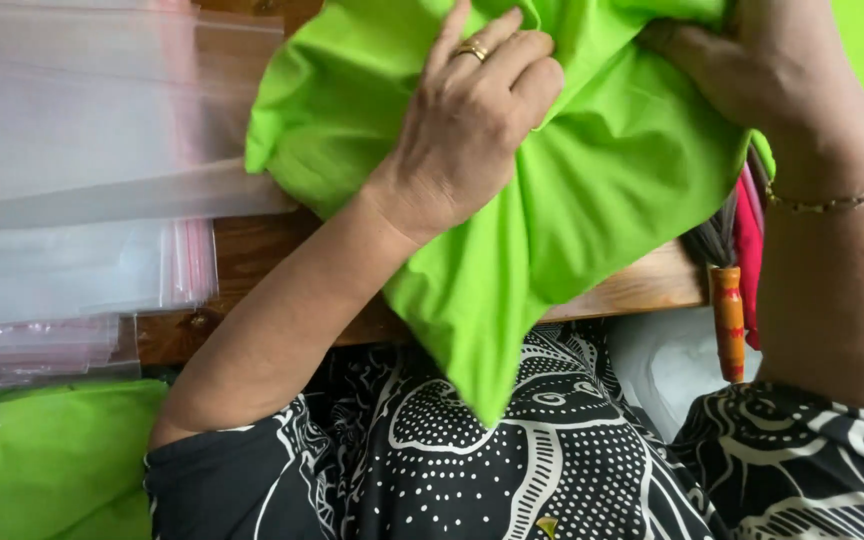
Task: The person folds a lime green garment on a wooden table, aligning edges and smoothing the fabric. The person then uses a feather duster to brush the surface of the folded garment.
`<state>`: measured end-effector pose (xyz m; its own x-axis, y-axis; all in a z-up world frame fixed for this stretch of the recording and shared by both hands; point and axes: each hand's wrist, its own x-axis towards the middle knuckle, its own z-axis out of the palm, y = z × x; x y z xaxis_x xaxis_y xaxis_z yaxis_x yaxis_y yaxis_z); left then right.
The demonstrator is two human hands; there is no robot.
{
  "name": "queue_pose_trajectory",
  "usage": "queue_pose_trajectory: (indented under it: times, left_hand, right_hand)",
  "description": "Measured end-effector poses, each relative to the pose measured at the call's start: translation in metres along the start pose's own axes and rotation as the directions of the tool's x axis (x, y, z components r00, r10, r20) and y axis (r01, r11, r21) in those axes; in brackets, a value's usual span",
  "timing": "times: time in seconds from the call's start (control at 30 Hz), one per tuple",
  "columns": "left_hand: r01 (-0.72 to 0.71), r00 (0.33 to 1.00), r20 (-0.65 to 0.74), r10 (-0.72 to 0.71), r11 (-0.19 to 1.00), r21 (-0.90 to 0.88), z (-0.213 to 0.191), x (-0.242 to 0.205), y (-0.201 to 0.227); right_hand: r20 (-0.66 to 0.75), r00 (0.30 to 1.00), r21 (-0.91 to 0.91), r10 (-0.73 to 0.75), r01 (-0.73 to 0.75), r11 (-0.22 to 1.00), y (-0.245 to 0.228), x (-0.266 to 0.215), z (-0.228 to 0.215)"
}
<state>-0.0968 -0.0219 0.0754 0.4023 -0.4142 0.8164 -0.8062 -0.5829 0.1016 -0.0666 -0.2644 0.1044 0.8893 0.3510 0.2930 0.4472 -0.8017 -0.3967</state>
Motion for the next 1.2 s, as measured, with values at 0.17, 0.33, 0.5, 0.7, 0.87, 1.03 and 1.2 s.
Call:
queue_pose_trajectory:
  times: [0.17,0.33,0.5,0.7,0.87,1.03,1.2]
  left_hand:
    - [0.468,0.449,0.863,-0.23,0.883,-0.009,-0.009,0.002,-0.009]
    - [0.403,0.709,0.635,-0.307,0.915,-0.007,0.033,-0.014,-0.036]
    - [0.41,0.503,0.632,-0.589,0.807,0.426,0.068,-0.024,-0.045]
    - [0.396,0.666,0.557,-0.497,0.868,0.3,0.107,-0.052,-0.054]
    - [0.435,0.851,0.355,-0.387,0.899,-0.061,0.096,-0.056,-0.05]
    - [0.464,0.885,0.107,-0.453,0.84,-0.279,0.103,-0.06,-0.054]
    - [0.527,0.814,0.043,-0.58,0.705,-0.475,0.107,-0.063,-0.057]
  right_hand:
    - [0.573,0.544,-0.269,0.613,-0.581,0.768,-0.065,-0.008,0.001]
    - [0.533,0.64,0.15,0.552,-0.714,0.683,-0.038,-0.015,0.017]
    - [0.491,0.655,0.327,0.574,-0.75,0.576,-0.052,-0.008,0.038]
    - [0.438,0.852,0.468,0.286,-0.487,0.737,0.0,-0.007,0.105]
    - [0.074,0.918,0.043,0.389,-0.392,0.919,0.048,0.012,0.13]
    - [0.183,0.968,0.438,0.173,-0.238,0.867,0.0,0.012,0.103]
    - [0.211,0.953,0.424,0.218,-0.29,0.858,-0.007,0.006,0.118]
